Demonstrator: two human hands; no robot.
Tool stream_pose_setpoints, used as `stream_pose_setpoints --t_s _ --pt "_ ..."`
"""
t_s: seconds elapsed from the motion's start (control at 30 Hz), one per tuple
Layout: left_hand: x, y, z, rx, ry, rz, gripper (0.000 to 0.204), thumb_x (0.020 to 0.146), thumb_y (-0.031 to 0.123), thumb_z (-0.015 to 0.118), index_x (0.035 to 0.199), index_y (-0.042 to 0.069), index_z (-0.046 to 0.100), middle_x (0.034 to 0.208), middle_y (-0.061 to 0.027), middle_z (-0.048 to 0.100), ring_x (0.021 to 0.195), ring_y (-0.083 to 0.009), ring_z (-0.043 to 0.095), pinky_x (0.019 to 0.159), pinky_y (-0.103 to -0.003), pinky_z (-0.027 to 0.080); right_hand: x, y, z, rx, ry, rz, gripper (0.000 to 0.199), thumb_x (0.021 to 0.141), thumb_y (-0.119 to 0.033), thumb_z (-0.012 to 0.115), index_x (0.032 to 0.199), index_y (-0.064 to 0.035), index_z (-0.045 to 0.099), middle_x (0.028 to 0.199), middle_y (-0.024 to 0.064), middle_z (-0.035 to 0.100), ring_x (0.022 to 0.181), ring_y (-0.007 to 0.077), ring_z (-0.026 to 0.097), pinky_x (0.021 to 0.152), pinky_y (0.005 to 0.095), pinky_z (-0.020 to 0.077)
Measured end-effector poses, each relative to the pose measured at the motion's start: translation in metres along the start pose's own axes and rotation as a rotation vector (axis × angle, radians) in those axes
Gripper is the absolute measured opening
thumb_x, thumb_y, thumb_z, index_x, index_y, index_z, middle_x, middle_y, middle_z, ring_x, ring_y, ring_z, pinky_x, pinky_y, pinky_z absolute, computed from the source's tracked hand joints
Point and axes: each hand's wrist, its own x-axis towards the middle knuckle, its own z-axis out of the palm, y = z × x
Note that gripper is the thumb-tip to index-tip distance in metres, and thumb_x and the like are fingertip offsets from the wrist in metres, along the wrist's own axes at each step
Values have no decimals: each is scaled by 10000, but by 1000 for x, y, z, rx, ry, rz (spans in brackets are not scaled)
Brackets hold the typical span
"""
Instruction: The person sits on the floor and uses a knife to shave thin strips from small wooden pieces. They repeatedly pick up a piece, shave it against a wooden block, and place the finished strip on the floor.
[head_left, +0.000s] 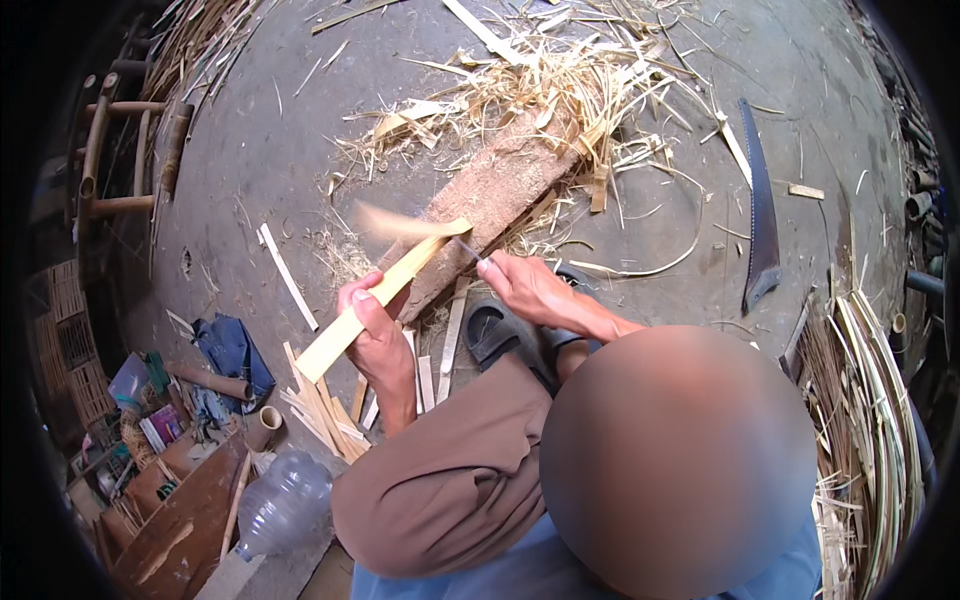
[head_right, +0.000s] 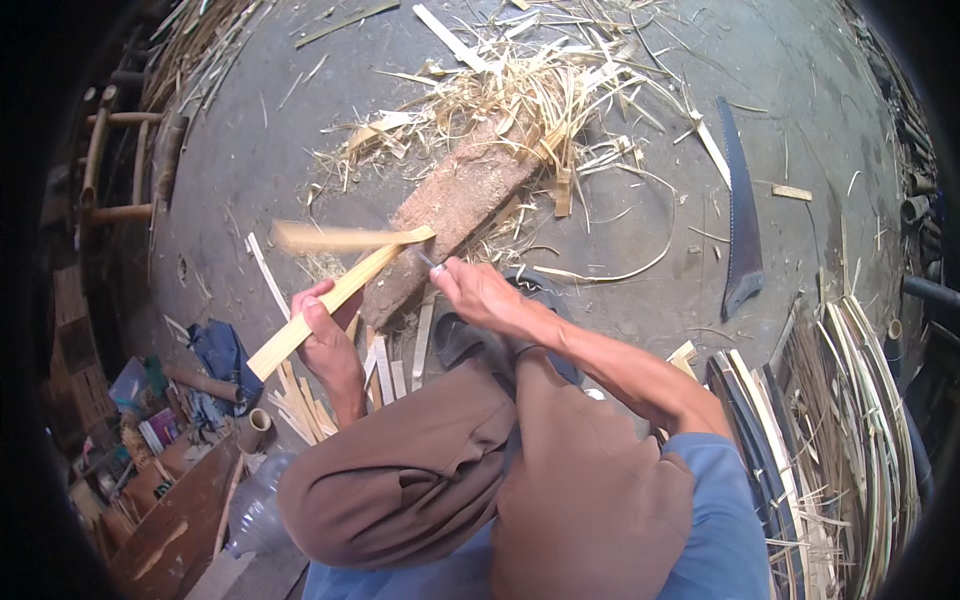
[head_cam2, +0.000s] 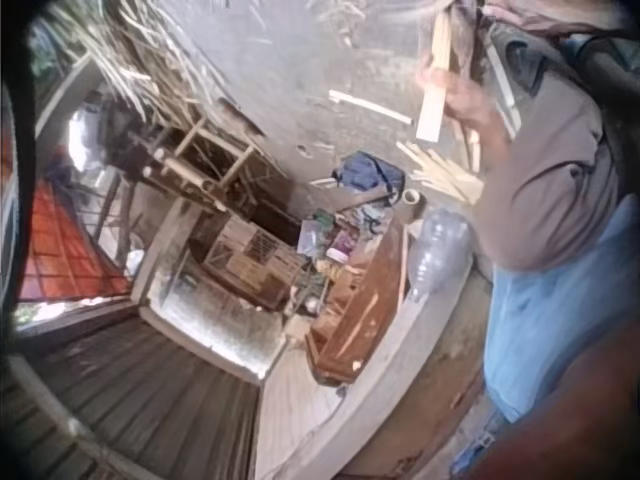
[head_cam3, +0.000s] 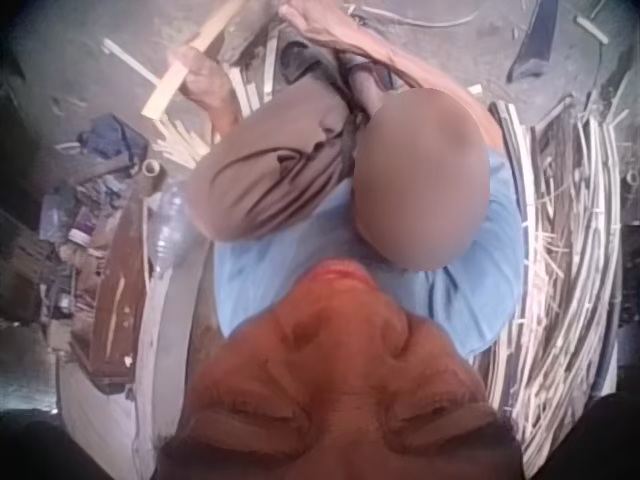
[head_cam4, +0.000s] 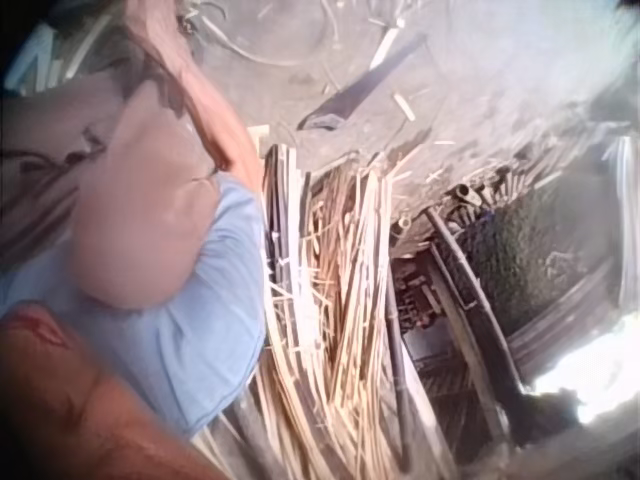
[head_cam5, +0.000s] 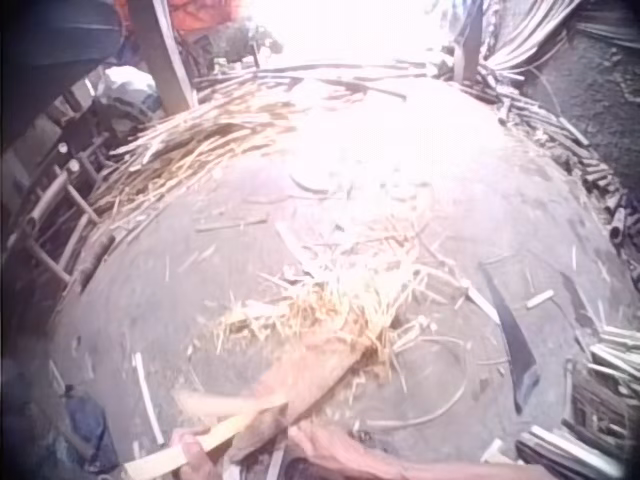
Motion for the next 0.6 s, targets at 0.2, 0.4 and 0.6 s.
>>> stream_pose_setpoints --t_s 0.2,0.4,0.6 --pt "-6 12 13 -73 67 40 385 1066 262 347 1221 -63 482 1114 -197 594 951 -307 686 864 -389 596 -13 -46 3 -34 77 -269 272 1028 -310 505 1005 -42 465 649 223 543 579 431 569 528 501 424" --pt "1 11 8 -33 40 28 343 1062 222 350 1103 -63 537 1052 -168 586 929 -269 672 837 -382 605 9 29 6 25 78 26 378 1040 -347 456 895 -1 505 657 248 528 612 422 540 599 493 425" --pt "-5 11 -1 19 51 10 363 1065 252 333 1135 -48 525 1082 -175 574 966 -292 673 884 -407 591 -7 -20 -4 41 -48 70 379 1051 -371 423 946 -12 486 694 238 530 626 410 534 629 501 429"
